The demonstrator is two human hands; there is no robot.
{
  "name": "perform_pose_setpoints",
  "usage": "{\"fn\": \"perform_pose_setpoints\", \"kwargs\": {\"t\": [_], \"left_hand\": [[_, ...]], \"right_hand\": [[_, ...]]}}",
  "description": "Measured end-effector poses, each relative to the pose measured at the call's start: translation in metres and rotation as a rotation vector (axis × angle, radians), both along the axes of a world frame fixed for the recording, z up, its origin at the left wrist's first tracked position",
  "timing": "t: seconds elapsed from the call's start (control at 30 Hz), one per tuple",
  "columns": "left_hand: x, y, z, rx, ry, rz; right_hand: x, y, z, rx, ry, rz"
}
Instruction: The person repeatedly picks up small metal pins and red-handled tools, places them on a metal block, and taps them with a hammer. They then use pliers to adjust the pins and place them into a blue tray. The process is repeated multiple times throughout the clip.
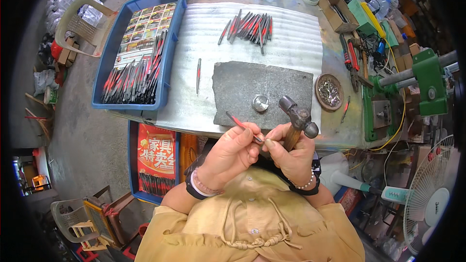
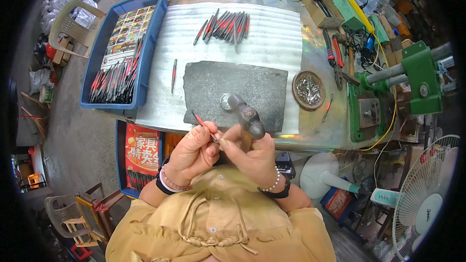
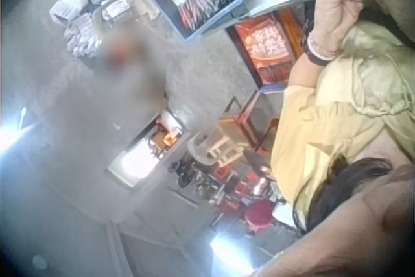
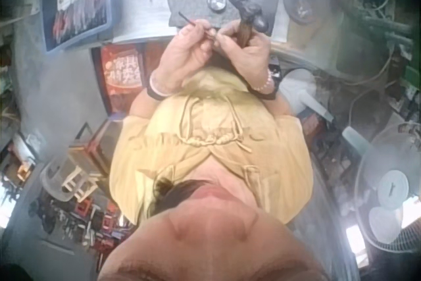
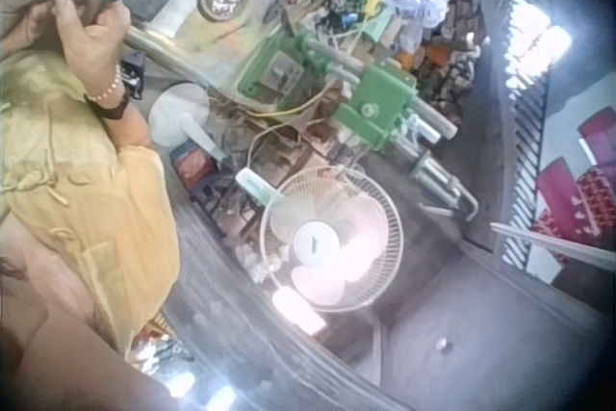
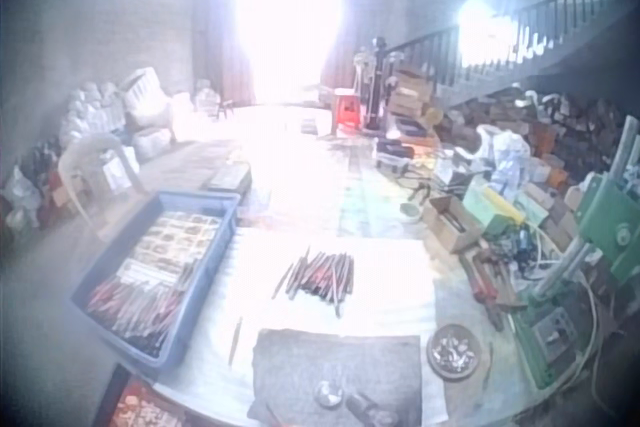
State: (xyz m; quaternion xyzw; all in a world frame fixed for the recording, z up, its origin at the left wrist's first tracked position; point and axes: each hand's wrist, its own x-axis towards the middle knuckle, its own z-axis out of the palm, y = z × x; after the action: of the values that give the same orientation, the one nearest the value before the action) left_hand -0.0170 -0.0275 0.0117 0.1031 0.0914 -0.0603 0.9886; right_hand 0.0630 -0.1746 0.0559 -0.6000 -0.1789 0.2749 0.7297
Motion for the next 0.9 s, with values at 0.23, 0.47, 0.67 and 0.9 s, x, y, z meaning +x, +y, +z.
{"fn": "perform_pose_setpoints", "kwargs": {"t": [0.23,0.47,0.67,0.9], "left_hand": [[0.002,-0.003,0.0,-0.074,0.059,-0.001],[0.009,-0.008,-0.003,-0.133,0.087,-0.039],[0.009,-0.01,-0.006,0.017,0.096,-0.031],[0.004,0.0,-0.005,0.073,0.096,0.057]], "right_hand": [[0.003,0.003,-0.003,-0.045,-0.058,-0.034],[0.007,-0.005,-0.016,-0.21,-0.271,-0.037],[0.009,-0.004,-0.022,-0.245,-0.844,-0.088],[0.027,-0.012,-0.015,-0.237,-0.163,-0.033]]}}
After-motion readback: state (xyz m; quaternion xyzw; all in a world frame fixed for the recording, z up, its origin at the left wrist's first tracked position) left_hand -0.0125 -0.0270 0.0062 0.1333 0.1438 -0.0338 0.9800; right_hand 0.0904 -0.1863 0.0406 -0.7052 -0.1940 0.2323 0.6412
